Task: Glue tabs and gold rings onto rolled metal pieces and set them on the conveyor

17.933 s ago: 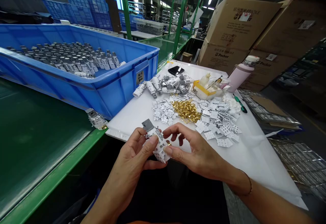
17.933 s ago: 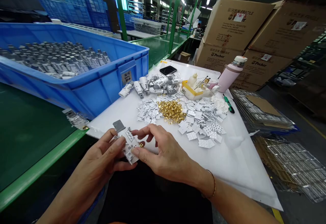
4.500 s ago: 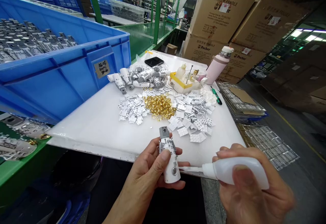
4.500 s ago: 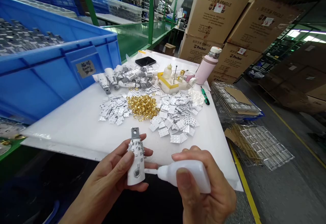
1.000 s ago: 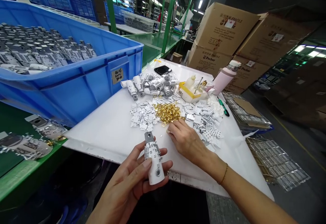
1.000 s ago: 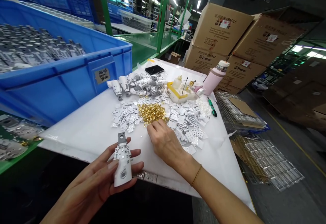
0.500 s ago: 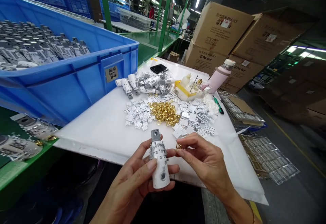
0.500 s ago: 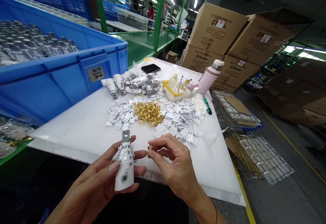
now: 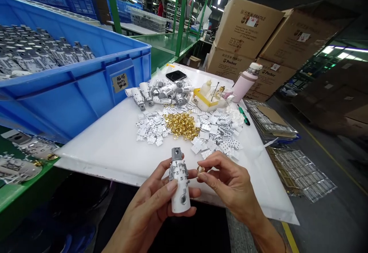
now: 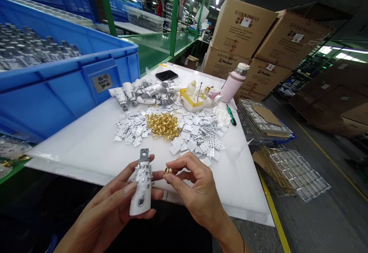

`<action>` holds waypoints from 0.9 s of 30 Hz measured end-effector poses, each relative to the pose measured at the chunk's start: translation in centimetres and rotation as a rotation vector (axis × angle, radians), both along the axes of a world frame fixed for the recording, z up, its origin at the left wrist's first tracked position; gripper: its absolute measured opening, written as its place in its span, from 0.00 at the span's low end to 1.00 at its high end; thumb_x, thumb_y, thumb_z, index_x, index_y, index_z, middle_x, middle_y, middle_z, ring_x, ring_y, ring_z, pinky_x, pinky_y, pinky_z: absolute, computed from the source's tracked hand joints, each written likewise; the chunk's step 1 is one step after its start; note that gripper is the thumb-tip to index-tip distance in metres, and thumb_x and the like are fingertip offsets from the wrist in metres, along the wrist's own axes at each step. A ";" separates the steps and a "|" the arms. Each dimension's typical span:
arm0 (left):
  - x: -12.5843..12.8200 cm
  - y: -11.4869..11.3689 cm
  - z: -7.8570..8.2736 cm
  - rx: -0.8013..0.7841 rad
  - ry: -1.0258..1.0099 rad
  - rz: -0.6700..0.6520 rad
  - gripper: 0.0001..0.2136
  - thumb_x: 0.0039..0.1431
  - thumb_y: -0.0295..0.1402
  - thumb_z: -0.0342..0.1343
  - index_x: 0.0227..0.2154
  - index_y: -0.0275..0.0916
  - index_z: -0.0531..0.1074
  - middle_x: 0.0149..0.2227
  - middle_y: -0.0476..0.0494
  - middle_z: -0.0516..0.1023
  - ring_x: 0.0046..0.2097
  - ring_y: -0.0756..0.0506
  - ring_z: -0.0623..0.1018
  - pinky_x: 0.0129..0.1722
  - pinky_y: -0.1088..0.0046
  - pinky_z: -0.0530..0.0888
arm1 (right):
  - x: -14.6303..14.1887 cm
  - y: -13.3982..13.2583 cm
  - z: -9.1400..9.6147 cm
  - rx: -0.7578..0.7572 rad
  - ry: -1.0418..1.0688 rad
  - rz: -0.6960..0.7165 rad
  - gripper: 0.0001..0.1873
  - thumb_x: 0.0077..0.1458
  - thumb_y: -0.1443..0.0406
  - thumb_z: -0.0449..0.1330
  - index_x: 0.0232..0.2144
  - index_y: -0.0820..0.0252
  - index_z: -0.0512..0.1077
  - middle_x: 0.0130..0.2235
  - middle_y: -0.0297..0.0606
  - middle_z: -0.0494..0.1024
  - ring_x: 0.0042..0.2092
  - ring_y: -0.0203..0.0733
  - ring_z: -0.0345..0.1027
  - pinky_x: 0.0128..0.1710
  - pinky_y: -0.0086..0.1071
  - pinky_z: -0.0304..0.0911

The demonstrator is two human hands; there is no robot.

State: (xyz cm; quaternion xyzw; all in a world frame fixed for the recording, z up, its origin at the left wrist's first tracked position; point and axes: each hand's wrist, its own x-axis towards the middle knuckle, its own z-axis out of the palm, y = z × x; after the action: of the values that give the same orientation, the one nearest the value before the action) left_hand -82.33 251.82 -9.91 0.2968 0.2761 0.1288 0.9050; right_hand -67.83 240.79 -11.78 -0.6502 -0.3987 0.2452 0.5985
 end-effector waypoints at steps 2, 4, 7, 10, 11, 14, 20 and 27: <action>0.1 0.0 0.0 0.000 0.006 -0.008 0.22 0.60 0.28 0.54 0.57 0.39 0.61 0.51 0.33 0.76 0.42 0.39 0.80 0.34 0.66 0.80 | -0.1 0.0 -0.1 -0.006 -0.066 -0.033 0.06 0.55 0.64 0.63 0.36 0.56 0.74 0.38 0.36 0.71 0.39 0.39 0.72 0.35 0.30 0.73; 0.1 0.1 0.0 -0.002 -0.005 -0.021 0.21 0.61 0.28 0.53 0.57 0.38 0.61 0.51 0.33 0.76 0.42 0.39 0.80 0.34 0.66 0.80 | -0.2 0.0 -0.3 -0.021 -0.072 -0.046 0.06 0.55 0.64 0.63 0.37 0.56 0.74 0.38 0.36 0.73 0.38 0.38 0.73 0.35 0.29 0.72; 0.1 0.2 0.1 -0.015 -0.013 -0.026 0.21 0.61 0.27 0.53 0.56 0.38 0.61 0.50 0.34 0.76 0.41 0.40 0.80 0.35 0.67 0.80 | -0.4 -0.2 -0.6 -0.020 -0.073 -0.053 0.06 0.55 0.65 0.63 0.38 0.55 0.74 0.36 0.34 0.74 0.36 0.36 0.72 0.36 0.27 0.71; 0.2 0.2 0.1 -0.014 -0.019 -0.022 0.20 0.61 0.26 0.53 0.56 0.38 0.62 0.49 0.34 0.77 0.41 0.41 0.80 0.34 0.67 0.80 | -0.5 -0.4 -0.7 0.026 -0.060 -0.031 0.06 0.56 0.67 0.62 0.38 0.55 0.75 0.38 0.36 0.73 0.39 0.37 0.71 0.37 0.27 0.72; 0.3 0.1 0.0 -0.005 -0.022 -0.022 0.20 0.60 0.27 0.53 0.55 0.38 0.63 0.49 0.34 0.77 0.40 0.41 0.80 0.33 0.67 0.80 | -0.5 -0.5 -0.7 0.044 -0.041 -0.022 0.07 0.56 0.68 0.62 0.38 0.55 0.75 0.39 0.36 0.72 0.40 0.37 0.71 0.37 0.28 0.72; 0.4 -0.1 -0.2 0.030 -0.028 -0.034 0.20 0.60 0.29 0.54 0.56 0.39 0.63 0.49 0.34 0.76 0.40 0.41 0.79 0.33 0.68 0.79 | -0.5 -0.6 -0.6 0.084 0.030 0.011 0.08 0.56 0.68 0.61 0.40 0.53 0.76 0.42 0.38 0.72 0.42 0.39 0.73 0.40 0.30 0.73; 0.3 -0.3 -0.5 0.044 -0.015 -0.055 0.21 0.60 0.31 0.54 0.57 0.40 0.62 0.50 0.35 0.75 0.41 0.40 0.79 0.34 0.68 0.79 | -0.9 -0.7 -0.7 0.067 0.033 -0.034 0.08 0.58 0.66 0.60 0.40 0.52 0.77 0.42 0.38 0.76 0.47 0.43 0.72 0.43 0.32 0.73; 0.2 -0.3 -0.3 0.054 -0.036 -0.066 0.19 0.61 0.30 0.54 0.55 0.40 0.64 0.48 0.36 0.76 0.41 0.41 0.79 0.34 0.69 0.78 | -1.2 -0.8 -1.1 0.090 0.110 -0.046 0.09 0.56 0.66 0.62 0.40 0.54 0.74 0.41 0.36 0.74 0.42 0.41 0.75 0.44 0.34 0.73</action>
State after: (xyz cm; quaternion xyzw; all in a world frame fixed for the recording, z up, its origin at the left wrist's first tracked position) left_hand -82.12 251.55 -10.18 0.3275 0.2464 0.1116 0.9053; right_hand -69.05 239.96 -12.92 -0.6170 -0.3610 0.2486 0.6536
